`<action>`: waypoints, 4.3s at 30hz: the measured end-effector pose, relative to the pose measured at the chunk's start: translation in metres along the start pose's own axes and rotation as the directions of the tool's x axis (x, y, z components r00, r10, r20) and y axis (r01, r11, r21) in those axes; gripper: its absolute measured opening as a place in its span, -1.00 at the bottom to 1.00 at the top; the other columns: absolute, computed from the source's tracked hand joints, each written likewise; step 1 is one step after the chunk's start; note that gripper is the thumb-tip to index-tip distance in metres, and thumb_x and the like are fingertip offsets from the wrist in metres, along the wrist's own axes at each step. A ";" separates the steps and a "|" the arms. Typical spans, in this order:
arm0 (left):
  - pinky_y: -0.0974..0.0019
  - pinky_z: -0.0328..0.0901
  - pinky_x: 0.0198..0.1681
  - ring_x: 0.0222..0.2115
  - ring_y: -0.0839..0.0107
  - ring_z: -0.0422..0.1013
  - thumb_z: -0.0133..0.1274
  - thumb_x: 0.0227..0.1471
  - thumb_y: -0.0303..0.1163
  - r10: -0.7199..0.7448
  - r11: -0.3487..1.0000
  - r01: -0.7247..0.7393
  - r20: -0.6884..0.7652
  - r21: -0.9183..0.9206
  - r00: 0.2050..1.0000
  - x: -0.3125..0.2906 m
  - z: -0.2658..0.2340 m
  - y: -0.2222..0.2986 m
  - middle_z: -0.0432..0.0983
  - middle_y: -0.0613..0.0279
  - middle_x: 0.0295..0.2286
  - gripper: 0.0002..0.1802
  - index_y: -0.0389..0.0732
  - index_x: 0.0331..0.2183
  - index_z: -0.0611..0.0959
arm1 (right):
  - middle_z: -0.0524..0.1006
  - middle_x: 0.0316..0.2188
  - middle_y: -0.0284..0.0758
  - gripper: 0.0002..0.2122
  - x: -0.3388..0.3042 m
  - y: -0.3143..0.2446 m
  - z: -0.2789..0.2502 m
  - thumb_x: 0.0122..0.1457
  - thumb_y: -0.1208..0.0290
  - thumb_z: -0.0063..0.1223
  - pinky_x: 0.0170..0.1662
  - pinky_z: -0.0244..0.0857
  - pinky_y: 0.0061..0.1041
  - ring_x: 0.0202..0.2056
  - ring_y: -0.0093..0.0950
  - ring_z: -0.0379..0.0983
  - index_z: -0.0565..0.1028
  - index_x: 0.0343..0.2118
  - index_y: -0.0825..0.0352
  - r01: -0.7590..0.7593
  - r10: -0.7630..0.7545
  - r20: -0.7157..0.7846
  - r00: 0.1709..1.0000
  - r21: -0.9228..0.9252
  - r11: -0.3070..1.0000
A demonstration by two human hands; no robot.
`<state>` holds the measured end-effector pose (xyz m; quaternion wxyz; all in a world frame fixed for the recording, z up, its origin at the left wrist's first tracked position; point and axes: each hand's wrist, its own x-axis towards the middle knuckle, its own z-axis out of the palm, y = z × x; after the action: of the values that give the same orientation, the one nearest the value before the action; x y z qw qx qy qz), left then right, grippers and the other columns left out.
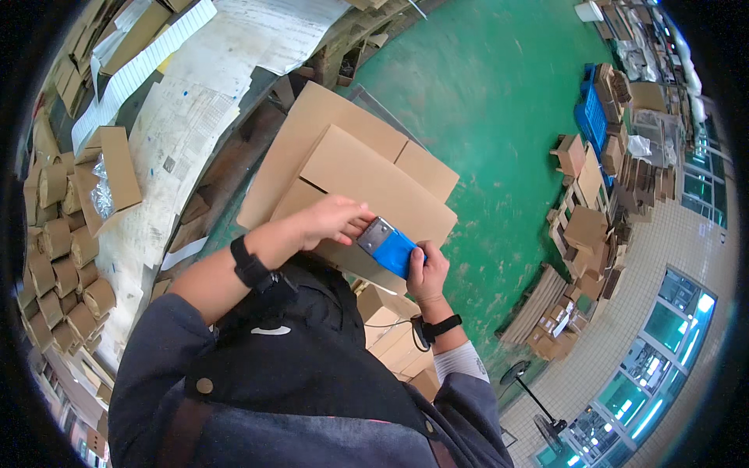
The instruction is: Packing individual components into boxes with dividers and securing them with tape.
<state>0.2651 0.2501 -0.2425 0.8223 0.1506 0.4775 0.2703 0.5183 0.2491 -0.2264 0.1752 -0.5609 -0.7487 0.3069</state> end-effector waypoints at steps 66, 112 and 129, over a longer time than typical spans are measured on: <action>-0.01 -0.29 0.30 0.29 0.35 -0.17 -0.35 0.24 -0.07 0.713 -0.311 0.296 0.015 0.903 0.701 0.035 -0.020 -0.023 -0.06 0.34 0.27 -0.46 0.17 0.23 0.18 | 0.52 -0.62 -0.29 -0.52 0.011 0.101 -0.137 0.16 0.02 0.05 -0.54 0.36 -0.56 -0.62 -0.50 0.49 0.51 -0.39 0.52 -0.521 0.168 0.837 0.520 0.155 0.840; 0.33 0.30 -0.04 -0.11 0.42 0.39 -0.13 0.16 0.13 0.173 0.945 -0.193 0.094 0.263 0.980 0.086 0.254 -0.107 0.46 0.17 -0.11 -0.31 -0.31 0.03 0.43 | 0.38 -0.01 -0.03 -0.59 -0.133 0.152 -0.075 0.13 0.40 -0.01 0.13 0.10 -0.26 0.05 -0.12 0.28 0.32 0.05 0.43 0.152 -0.085 -0.206 0.975 0.337 0.929; -0.03 -0.11 0.22 0.21 -0.01 -0.03 -0.06 0.14 -0.17 0.922 0.130 0.670 -0.338 0.731 0.190 -0.062 -0.130 -0.007 0.12 -0.09 0.16 -0.27 -0.34 0.20 0.11 | 0.34 0.10 -0.35 -0.45 -0.114 0.233 0.130 0.27 -0.10 -0.33 0.08 0.09 -0.25 0.12 -0.41 0.19 0.28 0.15 0.20 -0.665 0.620 0.523 0.586 0.747 -0.002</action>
<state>0.1298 0.2062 -0.2674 -0.0820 0.4960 0.8641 0.0227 0.6449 0.1497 -0.4677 0.2728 -0.6351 -0.1110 0.7141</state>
